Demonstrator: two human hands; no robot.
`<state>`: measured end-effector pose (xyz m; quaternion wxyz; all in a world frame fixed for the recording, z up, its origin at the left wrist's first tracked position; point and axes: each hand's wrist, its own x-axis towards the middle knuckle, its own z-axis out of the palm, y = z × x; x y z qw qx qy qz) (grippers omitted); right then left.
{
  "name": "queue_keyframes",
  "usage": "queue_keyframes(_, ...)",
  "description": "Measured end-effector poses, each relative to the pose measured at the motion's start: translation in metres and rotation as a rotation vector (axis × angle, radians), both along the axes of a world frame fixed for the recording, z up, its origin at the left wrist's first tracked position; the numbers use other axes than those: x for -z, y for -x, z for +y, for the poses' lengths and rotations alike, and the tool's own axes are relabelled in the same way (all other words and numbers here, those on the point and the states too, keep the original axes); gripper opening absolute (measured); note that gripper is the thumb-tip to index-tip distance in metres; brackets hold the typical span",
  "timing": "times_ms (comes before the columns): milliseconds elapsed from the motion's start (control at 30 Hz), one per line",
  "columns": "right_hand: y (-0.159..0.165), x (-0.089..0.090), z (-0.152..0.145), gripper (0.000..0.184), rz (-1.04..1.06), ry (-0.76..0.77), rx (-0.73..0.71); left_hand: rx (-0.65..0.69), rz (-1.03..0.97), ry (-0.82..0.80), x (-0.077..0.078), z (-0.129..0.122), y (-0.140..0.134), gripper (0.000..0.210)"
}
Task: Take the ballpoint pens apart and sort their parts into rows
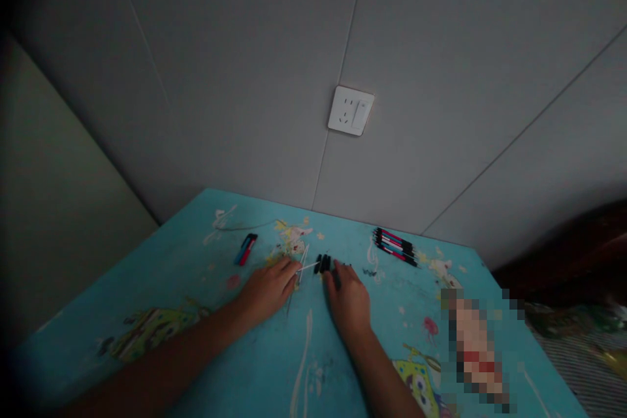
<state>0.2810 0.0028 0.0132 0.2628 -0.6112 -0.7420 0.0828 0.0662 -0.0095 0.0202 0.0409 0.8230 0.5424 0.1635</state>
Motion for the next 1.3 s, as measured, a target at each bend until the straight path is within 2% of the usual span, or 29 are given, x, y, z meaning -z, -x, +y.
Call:
queue_keyframes(233, 0.001, 0.002, -0.003, 0.034, 0.011, -0.008, -0.029, 0.011, 0.008, 0.046, 0.001, 0.002, 0.0, 0.021)
queue_keyframes(367, 0.0, -0.001, -0.003, 0.03, 0.123, -0.082, -0.057, 0.005, 0.006, 0.072, 0.0, 0.002, -0.001, 0.022)
queue_keyframes(533, 0.001, -0.007, -0.01, 0.033, 0.241, -0.172, -0.264, 0.085, 0.042, 0.024, -0.003, -0.004, -0.004, 0.024)
queue_keyframes(667, -0.002, -0.009, -0.008, 0.023, 0.157, -0.163, -0.385, 0.138, 0.064, -0.007, -0.001, -0.003, -0.002, 0.027)
queue_keyframes(733, -0.007, -0.009, -0.005, 0.023, 0.128, -0.179, -0.331, 0.091, 0.058, -0.038, -0.001, 0.001, 0.003, 0.028)
queue_keyframes(867, -0.016, -0.007, -0.004, 0.025, 0.047, -0.274, -0.147, -0.094, 0.015, -0.116, -0.007, 0.012, 0.016, 0.03)
queue_keyframes(1000, -0.001, -0.001, -0.012, 0.025, -0.225, -0.306, -0.134, -0.155, -0.01, -0.148, -0.014, 0.015, 0.023, 0.032)
queue_keyframes(1133, 0.025, 0.003, -0.018, 0.024, -0.401, -0.309, -0.196, -0.099, 0.014, -0.098, -0.011, 0.011, 0.017, 0.034)
queue_keyframes(1300, 0.033, 0.002, -0.018, 0.027, -0.422, -0.256, -0.249, 0.004, 0.063, 0.02, -0.003, 0.006, 0.009, 0.027)
